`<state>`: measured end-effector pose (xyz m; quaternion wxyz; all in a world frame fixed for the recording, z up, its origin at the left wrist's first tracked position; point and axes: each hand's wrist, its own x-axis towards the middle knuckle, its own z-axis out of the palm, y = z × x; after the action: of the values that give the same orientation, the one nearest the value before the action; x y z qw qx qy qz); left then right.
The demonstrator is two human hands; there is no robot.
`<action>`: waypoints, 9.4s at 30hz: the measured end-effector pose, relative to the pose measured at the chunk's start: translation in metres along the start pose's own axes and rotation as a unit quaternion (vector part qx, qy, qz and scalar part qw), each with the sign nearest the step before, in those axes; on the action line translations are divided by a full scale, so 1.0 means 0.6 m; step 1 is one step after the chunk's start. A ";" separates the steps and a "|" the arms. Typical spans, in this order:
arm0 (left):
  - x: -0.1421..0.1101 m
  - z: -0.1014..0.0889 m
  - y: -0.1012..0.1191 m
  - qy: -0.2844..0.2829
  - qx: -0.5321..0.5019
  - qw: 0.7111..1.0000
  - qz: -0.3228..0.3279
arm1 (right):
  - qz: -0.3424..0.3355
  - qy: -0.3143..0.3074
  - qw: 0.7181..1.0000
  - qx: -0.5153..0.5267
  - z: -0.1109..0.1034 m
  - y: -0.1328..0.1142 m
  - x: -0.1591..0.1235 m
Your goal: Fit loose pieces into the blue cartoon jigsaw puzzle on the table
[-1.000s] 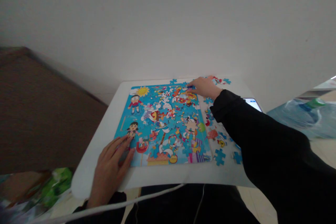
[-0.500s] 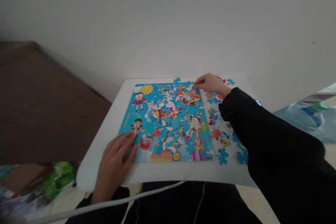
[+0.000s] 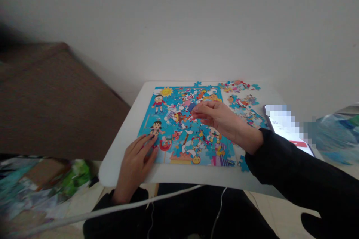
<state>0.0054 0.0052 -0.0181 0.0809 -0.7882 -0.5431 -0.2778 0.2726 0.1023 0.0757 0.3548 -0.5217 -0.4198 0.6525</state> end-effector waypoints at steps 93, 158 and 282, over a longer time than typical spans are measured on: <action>-0.004 -0.006 -0.008 -0.090 0.048 0.993 -0.064 | -0.471 -0.104 0.629 -0.609 0.151 0.103 0.070; 0.036 -0.012 0.049 -0.134 0.078 0.983 0.101 | -0.366 -0.089 0.653 -0.657 -0.138 0.109 -0.078; 0.088 0.052 0.209 -0.208 -0.027 0.956 0.204 | -0.363 0.118 0.731 -0.566 -0.158 0.233 -0.232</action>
<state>0.1430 0.0116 0.0056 -0.0005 -0.9246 -0.3677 -0.0997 0.3903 -0.0617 -0.0092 0.2503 -0.5070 -0.8233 0.0491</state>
